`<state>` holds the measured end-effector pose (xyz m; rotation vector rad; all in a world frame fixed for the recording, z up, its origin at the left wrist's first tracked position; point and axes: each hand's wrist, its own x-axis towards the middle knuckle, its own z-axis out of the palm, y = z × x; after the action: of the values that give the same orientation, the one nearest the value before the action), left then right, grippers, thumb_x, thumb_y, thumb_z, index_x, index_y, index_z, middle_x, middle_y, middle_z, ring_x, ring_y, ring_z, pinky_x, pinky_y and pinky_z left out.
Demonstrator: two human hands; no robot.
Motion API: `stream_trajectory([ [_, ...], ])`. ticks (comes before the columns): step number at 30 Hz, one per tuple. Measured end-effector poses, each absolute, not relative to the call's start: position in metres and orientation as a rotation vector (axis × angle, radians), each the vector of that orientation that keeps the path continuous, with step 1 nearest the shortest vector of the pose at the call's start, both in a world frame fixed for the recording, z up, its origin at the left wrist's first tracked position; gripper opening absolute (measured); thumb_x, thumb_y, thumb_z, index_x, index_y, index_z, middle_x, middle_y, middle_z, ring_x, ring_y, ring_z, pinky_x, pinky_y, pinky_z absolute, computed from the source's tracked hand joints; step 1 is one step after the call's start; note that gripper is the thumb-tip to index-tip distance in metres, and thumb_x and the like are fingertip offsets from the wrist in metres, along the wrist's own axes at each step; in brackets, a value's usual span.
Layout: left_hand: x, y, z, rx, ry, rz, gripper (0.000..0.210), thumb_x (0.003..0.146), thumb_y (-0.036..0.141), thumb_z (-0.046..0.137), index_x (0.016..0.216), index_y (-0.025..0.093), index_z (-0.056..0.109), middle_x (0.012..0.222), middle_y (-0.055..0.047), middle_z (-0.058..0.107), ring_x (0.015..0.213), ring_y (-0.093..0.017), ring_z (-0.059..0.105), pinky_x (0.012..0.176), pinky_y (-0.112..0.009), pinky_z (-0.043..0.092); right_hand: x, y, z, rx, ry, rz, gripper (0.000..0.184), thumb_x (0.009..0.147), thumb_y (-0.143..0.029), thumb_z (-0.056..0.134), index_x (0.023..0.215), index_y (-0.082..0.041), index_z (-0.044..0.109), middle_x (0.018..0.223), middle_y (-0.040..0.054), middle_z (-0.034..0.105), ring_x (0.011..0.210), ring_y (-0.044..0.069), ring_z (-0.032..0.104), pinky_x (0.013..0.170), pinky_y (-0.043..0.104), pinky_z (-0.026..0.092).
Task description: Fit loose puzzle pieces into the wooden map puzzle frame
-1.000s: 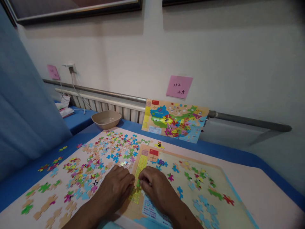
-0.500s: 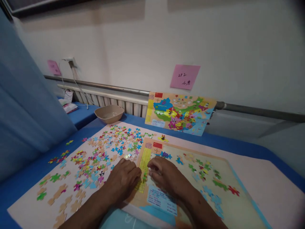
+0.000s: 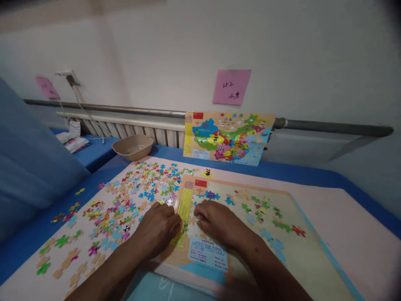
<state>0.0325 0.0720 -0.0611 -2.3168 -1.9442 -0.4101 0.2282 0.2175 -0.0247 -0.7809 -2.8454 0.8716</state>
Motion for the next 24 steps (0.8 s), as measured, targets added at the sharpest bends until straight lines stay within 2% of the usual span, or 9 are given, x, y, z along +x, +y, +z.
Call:
stream_trajectory([
  [6, 0.043, 0.082, -0.057, -2.383, -1.952, -0.455, 0.021, 0.104, 0.018, 0.067, 0.083, 0.023, 0.067, 0.079, -0.001, 0.063, 0.079, -0.024, 0.061, 0.075, -0.04, 0.034, 0.229, 0.22, -0.025, -0.779, -2.847, 0.887, 0.021, 0.086, 0.0, 0.069, 0.079, -0.018, 0.059, 0.083, 0.0006, 0.06, 0.078, 0.018, 0.049, 0.069, 0.033, 0.028],
  [24, 0.048, 0.081, -0.072, -2.411, -1.928, -0.495, 0.024, 0.108, 0.02, 0.06, 0.084, 0.023, 0.064, 0.081, -0.001, 0.061, 0.078, -0.025, 0.057, 0.076, -0.041, 0.032, 0.229, 0.22, -0.022, -0.821, -2.843, 0.924, 0.024, 0.089, -0.003, 0.071, 0.078, -0.018, 0.058, 0.082, -0.0001, 0.06, 0.077, 0.018, 0.05, 0.069, 0.034, 0.028],
])
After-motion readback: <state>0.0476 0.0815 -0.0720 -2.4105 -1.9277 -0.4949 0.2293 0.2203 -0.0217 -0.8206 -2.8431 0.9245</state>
